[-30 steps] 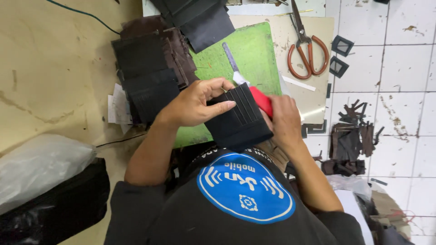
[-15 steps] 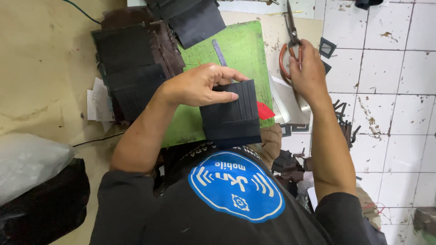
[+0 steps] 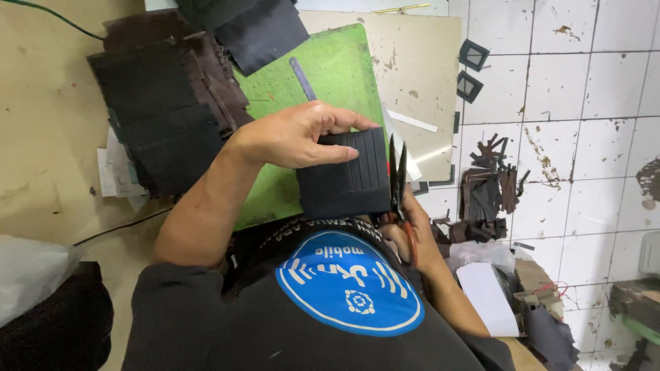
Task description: Trimming the edges of leather wallet components using a utility knife and scissors on a cutting mat.
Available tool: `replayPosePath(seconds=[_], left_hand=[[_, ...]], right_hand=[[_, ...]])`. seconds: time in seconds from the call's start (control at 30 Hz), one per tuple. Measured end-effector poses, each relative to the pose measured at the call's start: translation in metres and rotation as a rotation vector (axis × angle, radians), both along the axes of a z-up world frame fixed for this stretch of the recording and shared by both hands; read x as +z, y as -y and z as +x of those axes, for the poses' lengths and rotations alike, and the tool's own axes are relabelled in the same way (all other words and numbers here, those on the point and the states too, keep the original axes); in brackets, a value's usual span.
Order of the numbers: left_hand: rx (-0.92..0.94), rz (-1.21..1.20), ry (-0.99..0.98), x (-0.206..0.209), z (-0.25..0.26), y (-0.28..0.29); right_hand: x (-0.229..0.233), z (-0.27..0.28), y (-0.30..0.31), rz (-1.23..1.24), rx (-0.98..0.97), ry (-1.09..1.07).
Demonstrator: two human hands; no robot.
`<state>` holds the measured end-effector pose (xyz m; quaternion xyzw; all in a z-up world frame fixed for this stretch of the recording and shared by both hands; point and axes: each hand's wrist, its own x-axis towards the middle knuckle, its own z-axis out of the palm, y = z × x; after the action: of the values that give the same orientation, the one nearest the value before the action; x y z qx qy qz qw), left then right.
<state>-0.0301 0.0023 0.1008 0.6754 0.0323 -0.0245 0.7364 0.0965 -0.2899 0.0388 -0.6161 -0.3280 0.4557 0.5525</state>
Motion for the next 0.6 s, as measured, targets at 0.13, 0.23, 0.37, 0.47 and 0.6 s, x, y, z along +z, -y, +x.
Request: replayPosePath(seconds=[0.13,0.23,0.37,0.47,0.6], left_hand=[[-0.031,-0.101,0.012,0.003,0.001,0.002],[-0.030,-0.096,0.022,0.006,-0.002,0.007],[-0.020,-0.030,0.022,0.012,-0.003,0.013],[-0.004,0.069,0.026,0.017,-0.005,0.016],[0.018,0.164,0.019,0.022,-0.008,0.020]], right_hand=[[0.052,-0.007,-0.035,0.128,0.095,0.168],[0.011,-0.003,-0.008,0.080,0.113,0.168],[0.019,-0.009,-0.014,0.119,0.087,0.144],[0.005,-0.010,-0.006,0.170,0.073,0.153],[-0.008,-0.009,0.002,0.192,0.050,0.218]])
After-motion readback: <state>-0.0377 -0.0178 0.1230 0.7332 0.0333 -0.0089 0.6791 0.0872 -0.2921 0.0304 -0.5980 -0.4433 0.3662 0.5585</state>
